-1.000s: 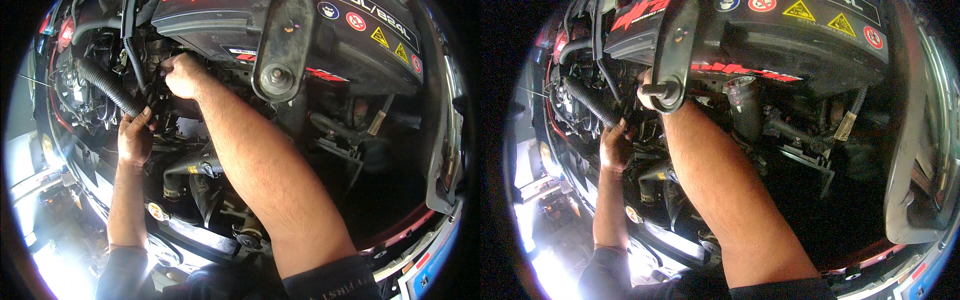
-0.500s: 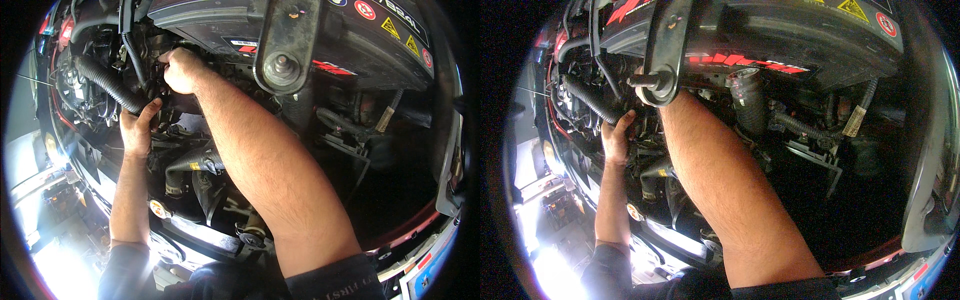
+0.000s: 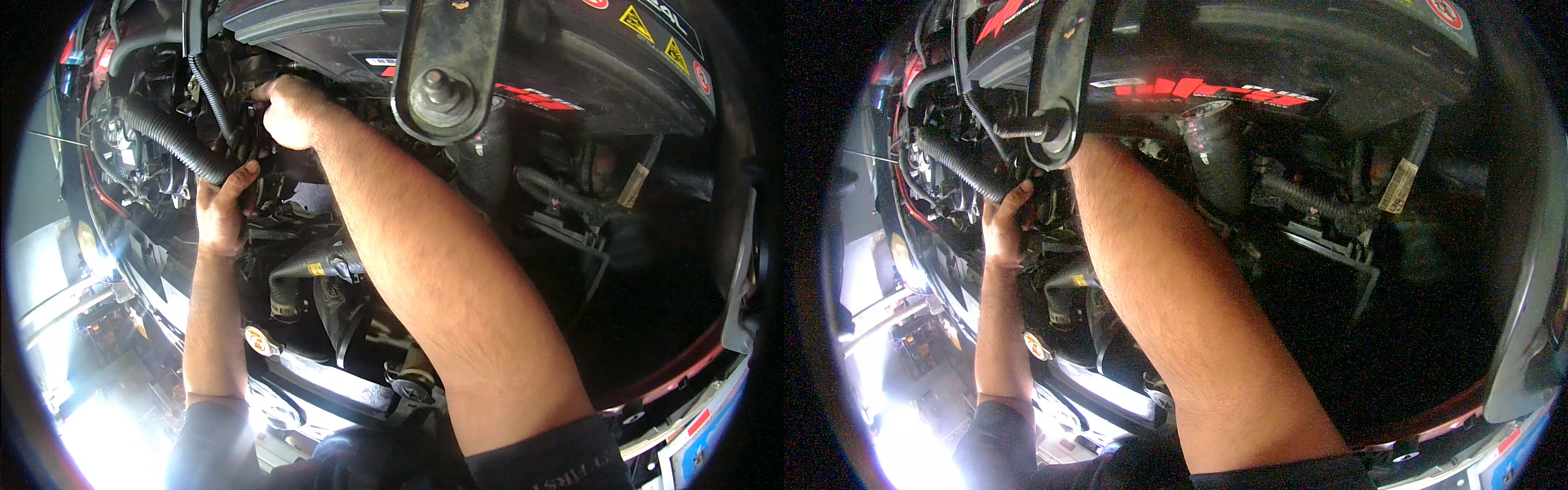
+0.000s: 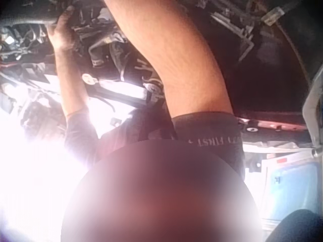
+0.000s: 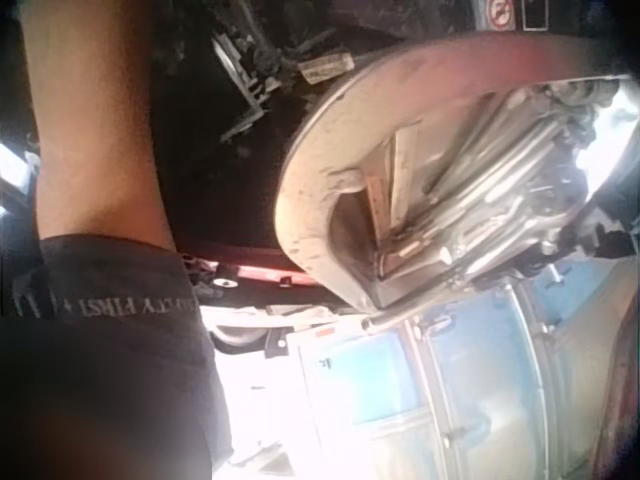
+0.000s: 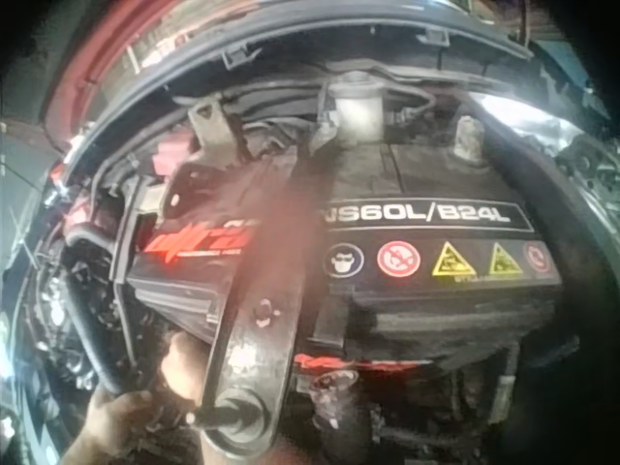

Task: The person works under the hood of a red car, using a wrench to tighten bolts on engine components and connecting hoses and electrical connectors by hand. The task involves repeated tightening and repositioning of parts within the engine bay.

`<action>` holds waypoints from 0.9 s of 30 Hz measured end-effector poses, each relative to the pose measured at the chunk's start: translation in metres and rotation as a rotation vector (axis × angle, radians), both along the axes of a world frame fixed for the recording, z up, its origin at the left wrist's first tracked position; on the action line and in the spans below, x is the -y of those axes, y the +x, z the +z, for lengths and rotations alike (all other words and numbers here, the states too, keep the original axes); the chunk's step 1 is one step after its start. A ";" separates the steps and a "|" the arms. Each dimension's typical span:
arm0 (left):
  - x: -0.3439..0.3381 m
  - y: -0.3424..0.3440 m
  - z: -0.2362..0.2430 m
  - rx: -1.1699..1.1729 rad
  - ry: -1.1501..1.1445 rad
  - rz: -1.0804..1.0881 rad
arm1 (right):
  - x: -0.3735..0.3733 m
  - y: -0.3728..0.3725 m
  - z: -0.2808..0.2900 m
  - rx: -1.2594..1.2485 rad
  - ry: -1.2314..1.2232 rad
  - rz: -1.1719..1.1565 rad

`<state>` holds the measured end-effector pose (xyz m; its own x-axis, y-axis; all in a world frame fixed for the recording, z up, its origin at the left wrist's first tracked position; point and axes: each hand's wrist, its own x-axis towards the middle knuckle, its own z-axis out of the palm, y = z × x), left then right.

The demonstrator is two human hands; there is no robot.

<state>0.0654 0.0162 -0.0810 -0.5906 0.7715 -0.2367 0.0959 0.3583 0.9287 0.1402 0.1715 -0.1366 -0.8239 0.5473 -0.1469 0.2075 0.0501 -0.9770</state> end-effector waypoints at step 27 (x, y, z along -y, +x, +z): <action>0.009 0.003 -0.003 0.039 0.127 0.073 | -0.003 -0.005 -0.008 -0.026 -0.030 -0.130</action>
<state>0.0685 0.0070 -0.0840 -0.6387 0.7519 -0.1636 0.0365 0.2419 0.9696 0.1355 0.1747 -0.1443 -0.7502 0.6453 -0.1444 0.1846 -0.0053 -0.9828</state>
